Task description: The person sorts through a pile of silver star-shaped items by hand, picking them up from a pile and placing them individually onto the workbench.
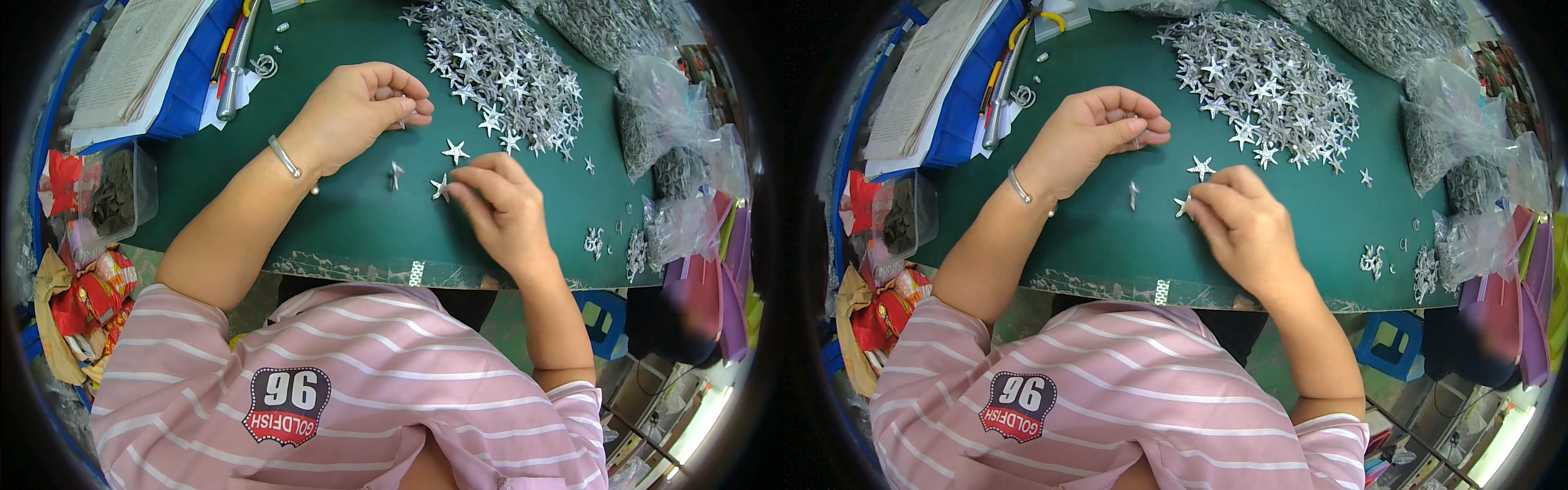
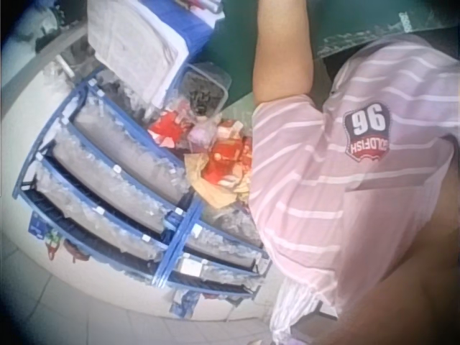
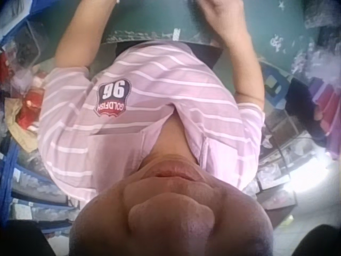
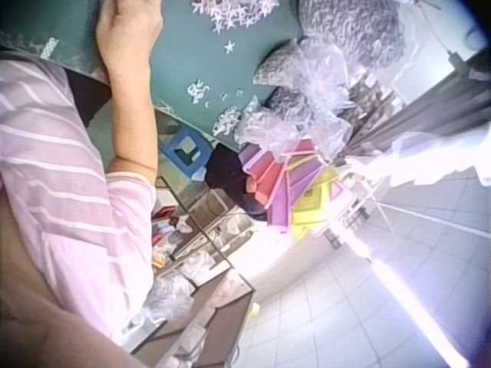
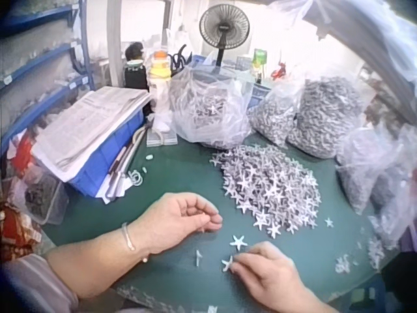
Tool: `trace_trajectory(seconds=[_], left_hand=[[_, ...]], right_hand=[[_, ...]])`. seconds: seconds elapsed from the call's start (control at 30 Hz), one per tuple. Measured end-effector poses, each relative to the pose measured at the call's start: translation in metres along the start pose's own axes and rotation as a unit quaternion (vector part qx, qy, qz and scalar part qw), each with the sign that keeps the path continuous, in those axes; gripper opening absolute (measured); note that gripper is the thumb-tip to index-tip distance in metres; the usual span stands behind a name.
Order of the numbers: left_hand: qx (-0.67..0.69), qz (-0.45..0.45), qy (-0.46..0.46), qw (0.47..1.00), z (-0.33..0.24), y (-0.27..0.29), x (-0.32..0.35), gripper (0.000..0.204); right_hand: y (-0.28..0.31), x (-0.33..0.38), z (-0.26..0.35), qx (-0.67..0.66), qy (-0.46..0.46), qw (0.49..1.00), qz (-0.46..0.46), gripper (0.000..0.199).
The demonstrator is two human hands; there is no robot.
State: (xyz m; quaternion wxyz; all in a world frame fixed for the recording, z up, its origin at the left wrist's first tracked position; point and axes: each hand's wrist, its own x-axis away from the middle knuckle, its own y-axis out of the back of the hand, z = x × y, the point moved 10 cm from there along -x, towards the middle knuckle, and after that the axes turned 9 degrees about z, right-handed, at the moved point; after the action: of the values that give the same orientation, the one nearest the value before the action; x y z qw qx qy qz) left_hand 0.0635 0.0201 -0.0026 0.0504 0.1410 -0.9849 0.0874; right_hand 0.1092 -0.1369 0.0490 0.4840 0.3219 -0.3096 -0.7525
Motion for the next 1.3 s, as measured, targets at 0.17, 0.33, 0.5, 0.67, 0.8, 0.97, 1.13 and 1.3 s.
trace_trajectory(seconds=[0.17,0.33,0.5,0.67,0.8,0.97,1.13,1.3], left_hand=[[-0.110,0.008,0.008,0.994,-0.015,0.007,0.002,0.014],[-0.333,0.225,-0.069,0.913,-0.023,-0.045,0.018,0.027],[-0.482,0.199,-0.130,0.843,-0.005,-0.066,0.030,0.023],[-0.261,0.176,-0.053,0.948,0.001,-0.054,0.016,0.019],[0.063,0.158,0.122,0.978,0.022,-0.044,0.009,0.016],[0.047,0.049,0.095,0.993,0.024,-0.020,0.006,0.017],[-0.380,0.037,-0.156,0.911,-0.016,-0.047,0.015,0.030],[-0.517,0.061,-0.223,0.824,-0.016,-0.082,0.022,0.025]], right_hand=[[-0.020,0.002,0.003,-0.005,0.028,0.999,0.023,0.011],[-0.023,0.017,-0.071,-0.594,-0.180,0.784,-0.023,0.005],[-0.013,0.000,-0.066,-0.272,-0.239,0.931,0.035,0.010],[-0.003,-0.018,-0.040,0.030,-0.062,0.997,0.015,0.015],[0.004,-0.011,-0.016,0.110,0.037,0.993,-0.015,0.010],[0.001,-0.004,0.004,0.075,0.111,0.990,0.044,0.011],[0.025,-0.005,-0.028,-0.007,-0.002,0.999,-0.053,0.011],[0.055,-0.001,-0.082,0.023,-0.130,0.981,-0.142,0.017]])
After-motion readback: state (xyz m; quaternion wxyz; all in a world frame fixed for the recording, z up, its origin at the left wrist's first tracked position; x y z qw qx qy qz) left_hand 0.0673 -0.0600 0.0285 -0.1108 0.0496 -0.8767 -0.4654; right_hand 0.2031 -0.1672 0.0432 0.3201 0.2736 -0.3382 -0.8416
